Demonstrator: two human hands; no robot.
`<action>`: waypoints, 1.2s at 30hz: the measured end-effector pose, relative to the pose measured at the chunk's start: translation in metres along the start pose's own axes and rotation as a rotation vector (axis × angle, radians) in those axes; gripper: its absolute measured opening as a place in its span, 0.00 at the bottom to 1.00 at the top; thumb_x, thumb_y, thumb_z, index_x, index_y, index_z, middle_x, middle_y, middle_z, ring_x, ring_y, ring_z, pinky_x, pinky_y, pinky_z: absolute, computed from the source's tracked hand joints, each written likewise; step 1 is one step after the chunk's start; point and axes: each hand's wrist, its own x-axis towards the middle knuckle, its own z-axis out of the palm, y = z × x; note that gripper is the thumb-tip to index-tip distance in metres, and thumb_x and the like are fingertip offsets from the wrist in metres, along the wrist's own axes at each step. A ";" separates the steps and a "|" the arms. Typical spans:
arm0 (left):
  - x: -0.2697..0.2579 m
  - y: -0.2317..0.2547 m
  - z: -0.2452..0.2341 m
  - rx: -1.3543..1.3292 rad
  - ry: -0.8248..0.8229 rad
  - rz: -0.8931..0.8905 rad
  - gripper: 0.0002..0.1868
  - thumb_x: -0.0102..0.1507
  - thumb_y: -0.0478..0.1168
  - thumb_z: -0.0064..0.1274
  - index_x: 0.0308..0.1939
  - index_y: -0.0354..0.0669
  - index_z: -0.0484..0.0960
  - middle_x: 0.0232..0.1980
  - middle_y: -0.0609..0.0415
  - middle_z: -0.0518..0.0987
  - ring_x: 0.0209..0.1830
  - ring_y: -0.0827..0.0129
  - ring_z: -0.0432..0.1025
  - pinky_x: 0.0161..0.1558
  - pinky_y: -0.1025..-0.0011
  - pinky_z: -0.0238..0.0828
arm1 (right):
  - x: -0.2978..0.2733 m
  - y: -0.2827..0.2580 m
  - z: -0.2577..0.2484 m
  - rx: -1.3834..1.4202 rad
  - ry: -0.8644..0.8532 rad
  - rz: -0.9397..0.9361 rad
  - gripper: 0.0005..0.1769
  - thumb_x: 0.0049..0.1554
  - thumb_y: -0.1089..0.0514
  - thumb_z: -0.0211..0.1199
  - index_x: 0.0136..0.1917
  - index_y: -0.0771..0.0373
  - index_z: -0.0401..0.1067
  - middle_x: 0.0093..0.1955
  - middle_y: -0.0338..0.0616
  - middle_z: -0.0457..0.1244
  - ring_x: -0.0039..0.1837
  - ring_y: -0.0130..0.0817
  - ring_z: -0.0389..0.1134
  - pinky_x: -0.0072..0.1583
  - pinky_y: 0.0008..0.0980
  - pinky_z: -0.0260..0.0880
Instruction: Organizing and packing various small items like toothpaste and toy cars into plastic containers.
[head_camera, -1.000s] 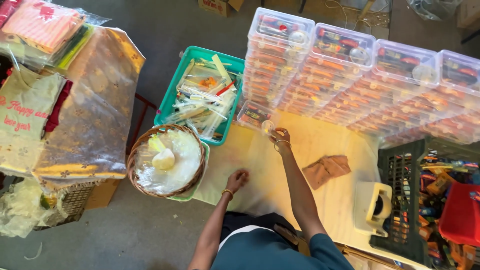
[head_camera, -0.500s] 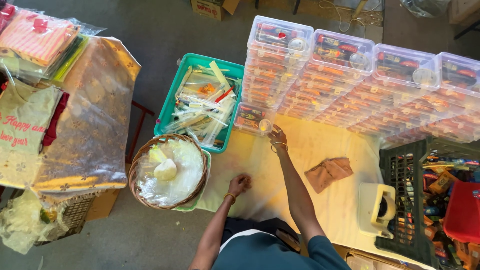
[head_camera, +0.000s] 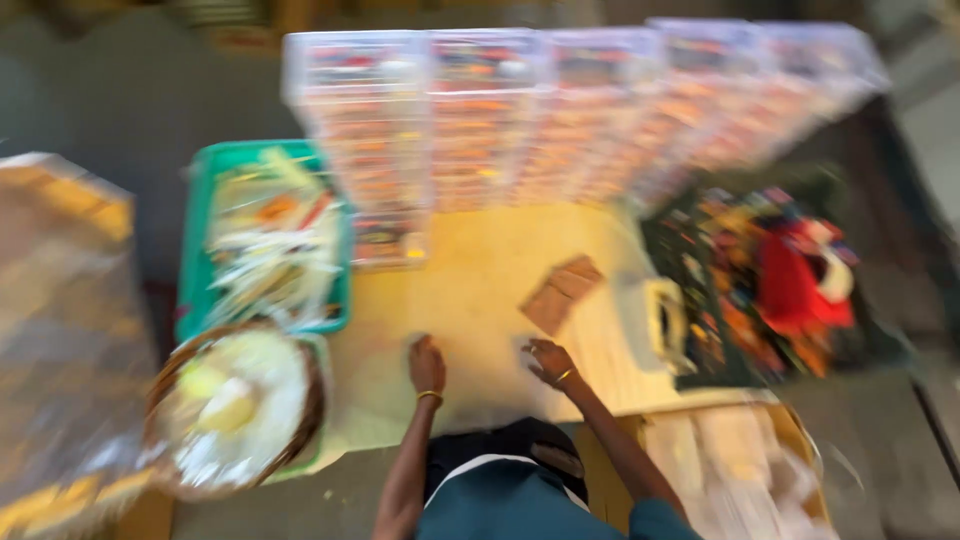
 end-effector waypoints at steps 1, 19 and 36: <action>-0.003 0.013 0.007 0.048 -0.030 0.055 0.19 0.68 0.44 0.49 0.62 0.44 0.76 0.65 0.47 0.73 0.64 0.50 0.68 0.61 0.51 0.67 | -0.024 0.027 -0.002 0.028 0.016 0.071 0.27 0.49 0.54 0.69 0.62 0.57 0.72 0.67 0.50 0.64 0.65 0.49 0.66 0.61 0.46 0.69; -0.047 0.093 0.023 0.357 -0.036 0.416 0.45 0.67 0.67 0.41 0.81 0.43 0.58 0.85 0.41 0.51 0.85 0.42 0.46 0.74 0.31 0.43 | -0.164 0.304 -0.248 -0.155 0.113 0.790 0.20 0.56 0.61 0.63 0.62 0.54 0.73 0.51 0.55 0.70 0.53 0.54 0.72 0.54 0.49 0.73; -0.047 0.105 0.019 0.371 0.013 0.366 0.39 0.67 0.63 0.45 0.77 0.50 0.65 0.83 0.45 0.60 0.82 0.46 0.54 0.73 0.37 0.50 | -0.133 0.357 -0.147 -0.895 -0.418 0.654 0.12 0.61 0.49 0.57 0.49 0.47 0.82 0.62 0.35 0.66 0.67 0.43 0.60 0.61 0.51 0.58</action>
